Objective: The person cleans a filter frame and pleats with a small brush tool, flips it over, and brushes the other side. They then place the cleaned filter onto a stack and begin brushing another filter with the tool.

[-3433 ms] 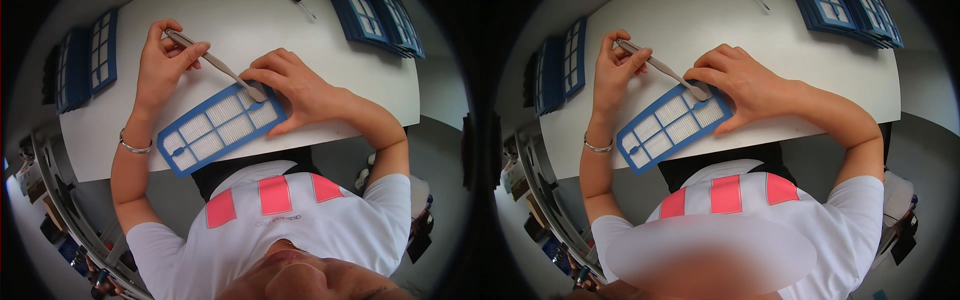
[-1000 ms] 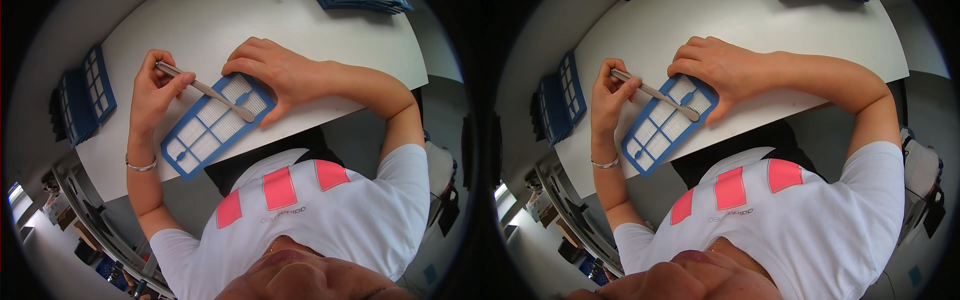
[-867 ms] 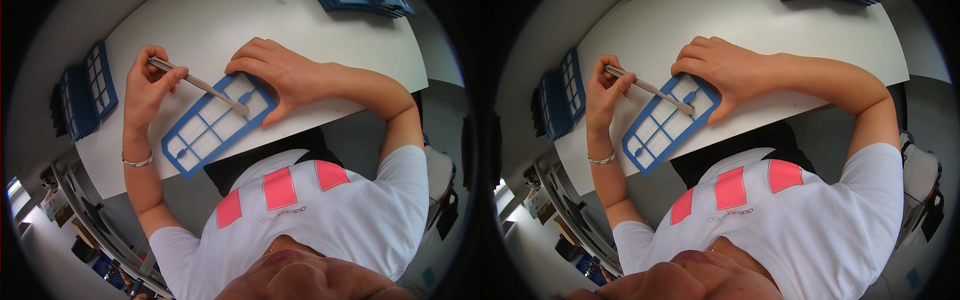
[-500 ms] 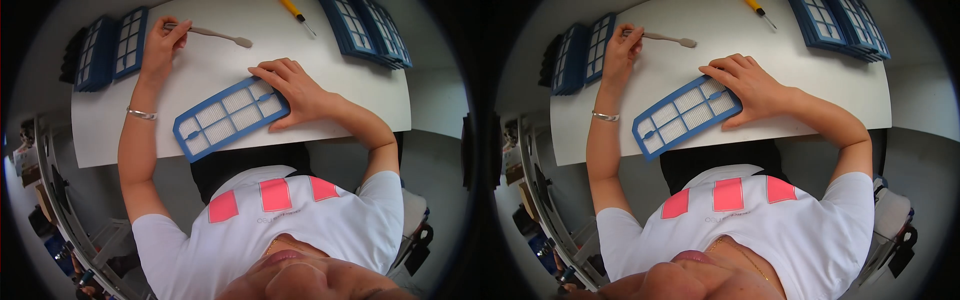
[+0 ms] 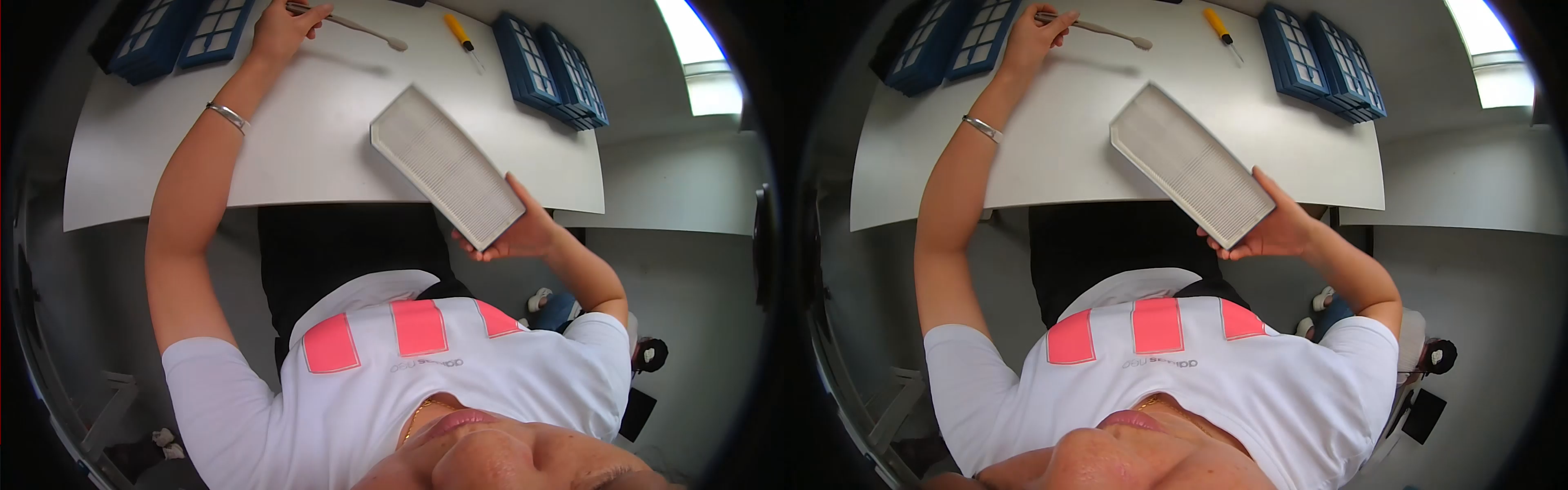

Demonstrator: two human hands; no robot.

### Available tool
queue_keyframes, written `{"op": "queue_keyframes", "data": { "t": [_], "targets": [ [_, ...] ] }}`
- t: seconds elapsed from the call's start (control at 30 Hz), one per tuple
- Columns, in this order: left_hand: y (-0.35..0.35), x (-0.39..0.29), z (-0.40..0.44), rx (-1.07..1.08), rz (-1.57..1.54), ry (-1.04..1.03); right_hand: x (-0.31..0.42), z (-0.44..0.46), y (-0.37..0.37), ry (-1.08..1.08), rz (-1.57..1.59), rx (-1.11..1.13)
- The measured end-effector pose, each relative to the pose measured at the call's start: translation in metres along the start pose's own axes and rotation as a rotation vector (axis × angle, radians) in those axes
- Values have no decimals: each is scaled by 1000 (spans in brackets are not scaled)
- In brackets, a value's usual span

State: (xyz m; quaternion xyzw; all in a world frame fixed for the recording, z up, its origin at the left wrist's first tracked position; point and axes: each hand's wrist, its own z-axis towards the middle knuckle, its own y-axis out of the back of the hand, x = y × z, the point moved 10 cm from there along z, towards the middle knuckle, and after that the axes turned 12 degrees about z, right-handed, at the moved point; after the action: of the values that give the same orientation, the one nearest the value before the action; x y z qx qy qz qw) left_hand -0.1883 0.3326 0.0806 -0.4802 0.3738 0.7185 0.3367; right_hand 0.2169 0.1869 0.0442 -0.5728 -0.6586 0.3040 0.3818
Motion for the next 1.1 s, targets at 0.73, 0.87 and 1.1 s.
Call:
{"op": "queue_keyframes", "data": {
  "t": [0.73,0.87,1.1],
  "targets": [
    [0,-24,-12,11,181,-12,91,-70,-27,400,-1629,-526],
    [4,-26,-12,-30,224,-55,103,-42,-6,94,-960,-544],
    [9,-20,-1,-105,210,-173,136,10,16,-297,-975,-618]
  ]
}}
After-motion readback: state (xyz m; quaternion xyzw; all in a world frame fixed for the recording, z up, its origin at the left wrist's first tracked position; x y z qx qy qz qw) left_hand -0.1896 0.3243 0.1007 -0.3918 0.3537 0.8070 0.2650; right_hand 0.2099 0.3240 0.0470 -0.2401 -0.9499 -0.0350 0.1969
